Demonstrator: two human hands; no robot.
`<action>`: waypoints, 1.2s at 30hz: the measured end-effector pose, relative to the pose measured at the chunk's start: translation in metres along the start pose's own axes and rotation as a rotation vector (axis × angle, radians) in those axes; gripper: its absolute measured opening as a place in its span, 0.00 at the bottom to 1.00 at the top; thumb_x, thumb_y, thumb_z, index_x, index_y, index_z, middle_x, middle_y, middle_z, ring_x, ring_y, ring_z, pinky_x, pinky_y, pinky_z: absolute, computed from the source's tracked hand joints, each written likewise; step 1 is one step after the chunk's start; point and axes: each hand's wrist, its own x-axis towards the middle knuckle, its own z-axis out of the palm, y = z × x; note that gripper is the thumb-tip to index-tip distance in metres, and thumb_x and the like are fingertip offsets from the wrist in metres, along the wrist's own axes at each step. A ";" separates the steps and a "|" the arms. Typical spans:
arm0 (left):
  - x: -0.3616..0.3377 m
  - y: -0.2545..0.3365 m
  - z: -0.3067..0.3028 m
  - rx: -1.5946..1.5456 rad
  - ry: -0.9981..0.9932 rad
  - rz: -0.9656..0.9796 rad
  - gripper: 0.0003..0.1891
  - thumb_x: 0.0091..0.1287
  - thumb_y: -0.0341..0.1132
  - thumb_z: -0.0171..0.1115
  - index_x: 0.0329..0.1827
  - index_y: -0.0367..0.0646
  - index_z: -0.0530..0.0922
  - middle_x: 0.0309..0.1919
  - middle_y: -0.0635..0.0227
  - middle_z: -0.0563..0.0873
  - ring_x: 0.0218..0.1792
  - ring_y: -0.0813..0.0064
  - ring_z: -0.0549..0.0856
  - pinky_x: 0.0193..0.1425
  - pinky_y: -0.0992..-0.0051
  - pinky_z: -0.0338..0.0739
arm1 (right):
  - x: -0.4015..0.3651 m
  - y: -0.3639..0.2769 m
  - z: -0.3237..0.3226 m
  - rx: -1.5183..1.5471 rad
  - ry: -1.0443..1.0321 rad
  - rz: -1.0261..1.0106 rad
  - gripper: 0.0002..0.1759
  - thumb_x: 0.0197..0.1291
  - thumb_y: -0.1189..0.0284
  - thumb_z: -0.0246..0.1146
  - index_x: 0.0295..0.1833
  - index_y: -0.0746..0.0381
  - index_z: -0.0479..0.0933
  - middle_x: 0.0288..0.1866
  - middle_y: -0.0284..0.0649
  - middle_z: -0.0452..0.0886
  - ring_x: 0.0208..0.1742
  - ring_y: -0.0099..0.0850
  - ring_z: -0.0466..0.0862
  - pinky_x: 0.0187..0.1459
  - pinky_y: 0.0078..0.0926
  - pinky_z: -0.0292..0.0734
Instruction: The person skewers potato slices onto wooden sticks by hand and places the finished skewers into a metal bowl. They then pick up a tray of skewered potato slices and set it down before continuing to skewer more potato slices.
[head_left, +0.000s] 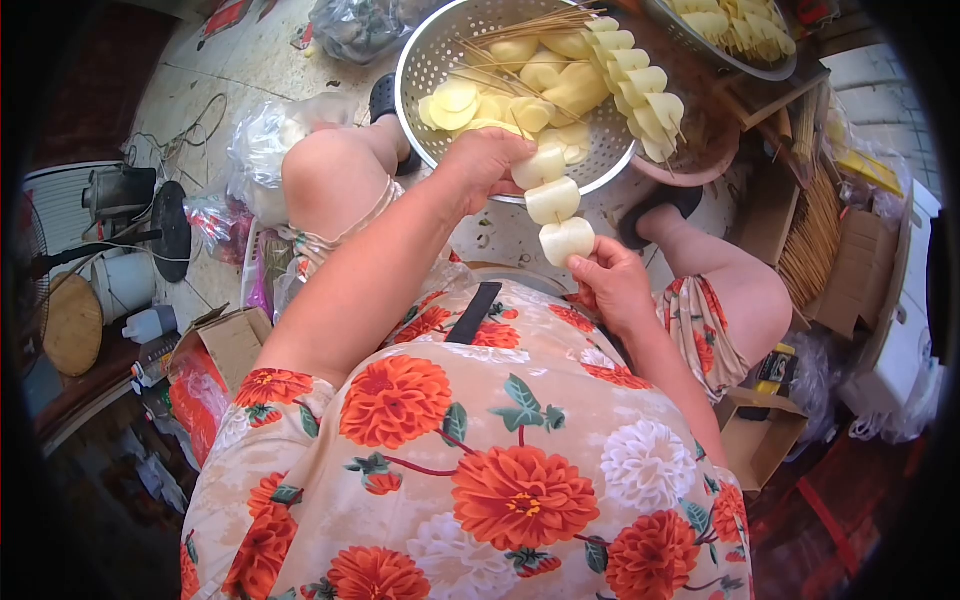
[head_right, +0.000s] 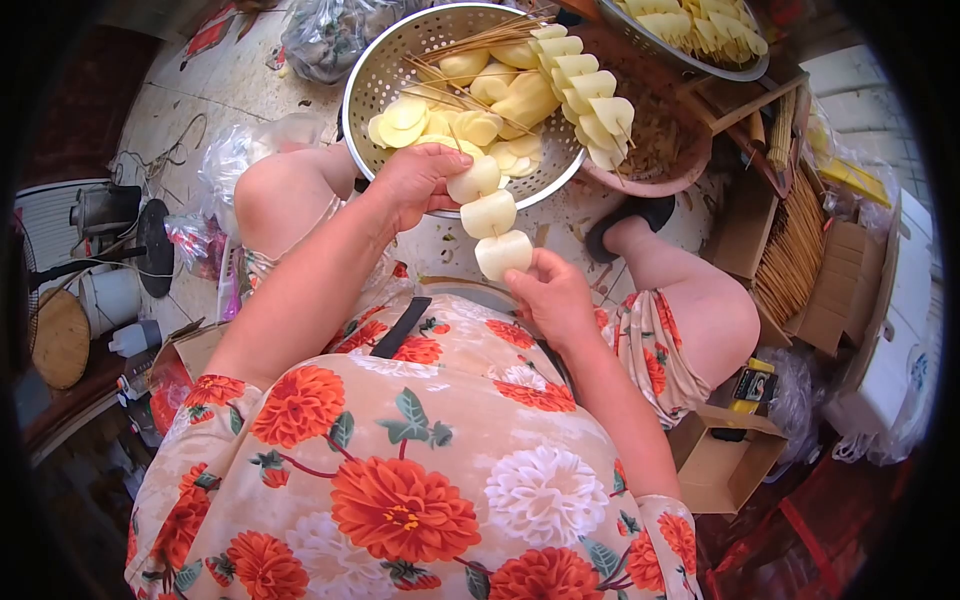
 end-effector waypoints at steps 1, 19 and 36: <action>0.000 0.000 0.000 0.009 0.005 0.000 0.12 0.65 0.32 0.58 0.47 0.34 0.75 0.40 0.58 0.83 0.39 0.65 0.85 0.46 0.66 0.82 | 0.000 0.001 0.000 -0.010 -0.006 -0.010 0.09 0.57 0.74 0.64 0.43 0.63 0.77 0.23 0.27 0.74 0.19 0.14 0.69 0.20 0.14 0.64; 0.047 0.005 -0.027 1.615 0.205 0.121 0.16 0.55 0.39 0.62 0.44 0.42 0.81 0.43 0.56 0.86 0.46 0.60 0.84 0.49 0.64 0.78 | 0.002 -0.001 -0.006 0.108 0.090 -0.070 0.11 0.58 0.73 0.64 0.47 0.62 0.77 0.22 0.25 0.73 0.19 0.13 0.67 0.16 0.13 0.59; 0.045 0.001 -0.031 1.541 0.178 0.233 0.12 0.57 0.33 0.56 0.40 0.38 0.82 0.42 0.54 0.85 0.46 0.57 0.84 0.48 0.64 0.78 | 0.000 -0.001 -0.004 0.068 0.060 -0.059 0.10 0.58 0.73 0.64 0.46 0.63 0.77 0.22 0.25 0.72 0.19 0.12 0.67 0.18 0.12 0.62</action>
